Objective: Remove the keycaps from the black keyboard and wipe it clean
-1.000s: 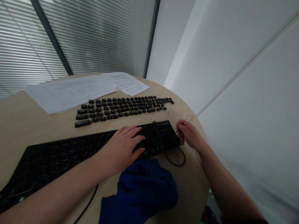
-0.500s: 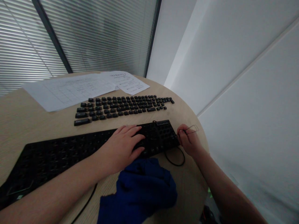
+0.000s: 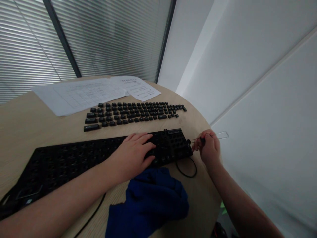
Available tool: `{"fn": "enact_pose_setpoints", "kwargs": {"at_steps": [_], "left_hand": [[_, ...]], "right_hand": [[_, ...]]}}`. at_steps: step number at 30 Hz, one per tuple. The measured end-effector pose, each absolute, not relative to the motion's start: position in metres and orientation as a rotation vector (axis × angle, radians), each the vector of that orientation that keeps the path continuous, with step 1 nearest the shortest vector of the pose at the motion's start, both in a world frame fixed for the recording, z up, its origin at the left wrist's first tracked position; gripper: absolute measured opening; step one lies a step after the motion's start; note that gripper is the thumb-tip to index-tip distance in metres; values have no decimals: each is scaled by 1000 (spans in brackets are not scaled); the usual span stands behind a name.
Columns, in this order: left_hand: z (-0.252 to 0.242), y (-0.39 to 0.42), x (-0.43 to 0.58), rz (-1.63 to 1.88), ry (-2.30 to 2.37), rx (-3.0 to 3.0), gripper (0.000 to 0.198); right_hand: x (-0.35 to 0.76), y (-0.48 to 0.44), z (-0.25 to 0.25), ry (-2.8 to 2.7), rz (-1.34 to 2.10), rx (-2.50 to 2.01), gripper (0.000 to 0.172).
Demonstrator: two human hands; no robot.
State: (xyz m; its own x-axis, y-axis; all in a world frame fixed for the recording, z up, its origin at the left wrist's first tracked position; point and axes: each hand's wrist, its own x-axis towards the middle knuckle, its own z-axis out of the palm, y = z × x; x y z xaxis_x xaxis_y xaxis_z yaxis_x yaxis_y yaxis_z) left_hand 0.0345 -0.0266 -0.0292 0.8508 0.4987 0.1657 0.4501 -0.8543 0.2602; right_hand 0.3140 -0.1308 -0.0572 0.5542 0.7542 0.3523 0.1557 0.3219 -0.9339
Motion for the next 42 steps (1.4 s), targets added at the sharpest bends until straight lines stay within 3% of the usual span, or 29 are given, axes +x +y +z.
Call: {"fn": "enact_pose_setpoints", "kwargs": {"at_steps": [7, 11, 16, 27, 36, 42], "left_hand": [[-26, -27, 34, 430, 694, 2739, 31], [-13, -36, 35, 651, 687, 2507, 22], [2, -43, 34, 728, 777, 2182, 13], [0, -41, 35, 538, 891, 2046, 10], [-1, -37, 34, 622, 978, 2006, 8], [0, -35, 30, 638, 916, 1974, 10]], "right_hand": [[303, -148, -54, -1386, 150, -1262, 13], [277, -151, -23, -1897, -141, -1166, 16], [240, -136, 10, -2134, -317, -932, 19], [225, -128, -23, -2184, -279, -802, 11], [225, -122, -22, -2069, -68, -931, 19], [238, -120, -13, -1962, -217, -1134, 13]]}}
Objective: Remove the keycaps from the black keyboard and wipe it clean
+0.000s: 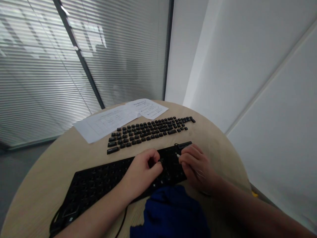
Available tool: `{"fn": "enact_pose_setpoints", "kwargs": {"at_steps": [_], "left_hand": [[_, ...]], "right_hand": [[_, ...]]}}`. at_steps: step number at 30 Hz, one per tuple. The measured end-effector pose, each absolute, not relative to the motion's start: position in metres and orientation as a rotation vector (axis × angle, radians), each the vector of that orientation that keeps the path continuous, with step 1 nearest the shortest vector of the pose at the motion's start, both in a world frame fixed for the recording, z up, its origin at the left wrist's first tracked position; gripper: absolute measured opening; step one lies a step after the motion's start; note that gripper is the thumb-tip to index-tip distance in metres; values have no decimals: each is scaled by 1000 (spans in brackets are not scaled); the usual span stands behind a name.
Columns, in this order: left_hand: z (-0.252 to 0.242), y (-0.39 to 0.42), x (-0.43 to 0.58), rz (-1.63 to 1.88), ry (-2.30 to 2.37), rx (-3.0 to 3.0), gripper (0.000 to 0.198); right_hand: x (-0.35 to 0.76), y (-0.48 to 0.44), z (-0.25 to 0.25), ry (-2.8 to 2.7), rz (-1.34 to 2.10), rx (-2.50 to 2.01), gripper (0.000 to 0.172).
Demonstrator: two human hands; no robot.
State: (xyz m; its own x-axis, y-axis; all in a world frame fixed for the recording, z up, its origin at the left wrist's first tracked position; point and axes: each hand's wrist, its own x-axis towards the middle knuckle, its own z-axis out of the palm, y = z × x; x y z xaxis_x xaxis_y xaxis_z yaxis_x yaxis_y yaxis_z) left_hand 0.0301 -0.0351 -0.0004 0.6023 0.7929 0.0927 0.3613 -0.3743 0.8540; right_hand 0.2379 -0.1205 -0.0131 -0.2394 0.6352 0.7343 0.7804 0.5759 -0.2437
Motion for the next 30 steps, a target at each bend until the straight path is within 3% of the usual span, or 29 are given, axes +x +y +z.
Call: {"fn": "enact_pose_setpoints", "kwargs": {"at_steps": [7, 15, 19, 26, 30], "left_hand": [[0, -44, 35, 537, 797, 2000, 12], [0, -46, 36, 491, 811, 2073, 9], [2, -45, 35, 528, 870, 2107, 18], [0, -41, 30, 528, 958, 2287, 30], [-4, -40, 29, 500, 957, 2367, 28]], "right_hand": [[236, -115, -20, -2134, -171, -991, 27], [230, -112, -35, -2175, -264, -1029, 16], [244, -106, -35, -2114, -264, -1046, 18], [356, -46, -24, -1800, -127, -1941, 26], [403, -8, -29, -1727, -147, -2075, 28]]}}
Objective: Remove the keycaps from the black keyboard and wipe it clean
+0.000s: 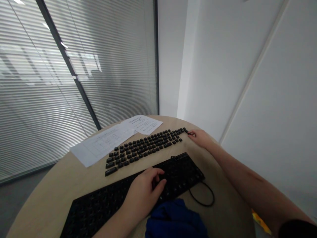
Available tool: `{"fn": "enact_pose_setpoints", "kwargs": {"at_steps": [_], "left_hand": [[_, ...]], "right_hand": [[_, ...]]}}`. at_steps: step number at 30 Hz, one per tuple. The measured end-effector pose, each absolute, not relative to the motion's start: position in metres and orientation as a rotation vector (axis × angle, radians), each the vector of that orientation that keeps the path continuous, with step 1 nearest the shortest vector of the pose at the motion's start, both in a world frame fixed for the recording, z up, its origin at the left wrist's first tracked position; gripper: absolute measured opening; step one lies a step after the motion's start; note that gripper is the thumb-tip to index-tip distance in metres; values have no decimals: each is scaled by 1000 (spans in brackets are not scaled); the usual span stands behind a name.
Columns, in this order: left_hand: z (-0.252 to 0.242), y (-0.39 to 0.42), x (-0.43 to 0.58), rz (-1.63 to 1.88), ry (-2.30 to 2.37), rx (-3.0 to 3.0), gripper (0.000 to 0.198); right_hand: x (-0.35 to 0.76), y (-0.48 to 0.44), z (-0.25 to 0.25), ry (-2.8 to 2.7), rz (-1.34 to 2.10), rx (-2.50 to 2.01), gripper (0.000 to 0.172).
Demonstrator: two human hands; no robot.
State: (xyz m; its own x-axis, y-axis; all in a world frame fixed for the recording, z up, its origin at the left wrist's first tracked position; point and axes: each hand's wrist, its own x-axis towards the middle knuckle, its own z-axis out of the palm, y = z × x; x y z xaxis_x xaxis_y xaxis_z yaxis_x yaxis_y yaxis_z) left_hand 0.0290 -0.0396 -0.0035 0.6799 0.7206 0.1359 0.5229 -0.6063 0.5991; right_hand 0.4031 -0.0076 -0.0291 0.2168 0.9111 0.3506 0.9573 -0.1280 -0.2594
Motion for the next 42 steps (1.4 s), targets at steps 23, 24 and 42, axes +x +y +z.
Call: {"fn": "enact_pose_setpoints", "kwargs": {"at_steps": [23, 24, 42], "left_hand": [[-7, -37, 28, 404, 877, 2449, 27], [-6, -38, 29, 398, 878, 2448, 27], [-6, -33, 26, 538, 706, 2649, 13]], "right_hand": [[408, 17, -68, -1953, -96, -2066, 34], [407, 17, -68, -1945, -99, -2068, 34], [412, -38, -42, -1415, -205, -1698, 71]]}}
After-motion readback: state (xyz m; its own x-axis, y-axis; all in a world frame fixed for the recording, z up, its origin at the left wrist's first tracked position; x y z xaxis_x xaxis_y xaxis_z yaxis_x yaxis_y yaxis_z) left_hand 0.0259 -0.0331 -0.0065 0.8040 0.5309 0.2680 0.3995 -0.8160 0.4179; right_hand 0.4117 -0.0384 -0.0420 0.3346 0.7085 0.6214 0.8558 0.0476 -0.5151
